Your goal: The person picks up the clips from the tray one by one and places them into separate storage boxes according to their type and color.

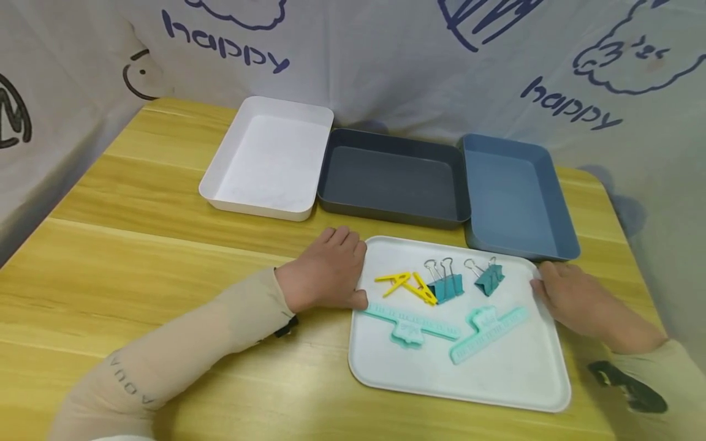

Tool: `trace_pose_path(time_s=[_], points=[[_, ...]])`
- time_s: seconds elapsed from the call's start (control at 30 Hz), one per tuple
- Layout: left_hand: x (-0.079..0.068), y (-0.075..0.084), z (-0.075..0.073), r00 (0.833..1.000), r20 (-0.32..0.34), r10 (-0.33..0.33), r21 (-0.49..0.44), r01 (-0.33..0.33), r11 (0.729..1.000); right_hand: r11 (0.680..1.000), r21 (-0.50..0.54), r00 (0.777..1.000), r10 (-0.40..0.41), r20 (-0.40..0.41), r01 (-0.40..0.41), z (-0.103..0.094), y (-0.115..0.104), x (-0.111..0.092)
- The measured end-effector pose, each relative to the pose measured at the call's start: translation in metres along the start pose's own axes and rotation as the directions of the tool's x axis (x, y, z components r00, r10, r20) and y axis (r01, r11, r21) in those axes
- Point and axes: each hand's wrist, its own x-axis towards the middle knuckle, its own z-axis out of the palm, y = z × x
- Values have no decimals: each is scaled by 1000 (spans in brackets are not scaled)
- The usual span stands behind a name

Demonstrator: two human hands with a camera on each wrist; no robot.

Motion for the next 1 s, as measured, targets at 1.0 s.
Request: trace_pose_path(time_s=[1.0], points=[[-27,-26,12,997,-75,-19,23,21,1000,989,-134,981,-84,-172,61,8,-36,14]])
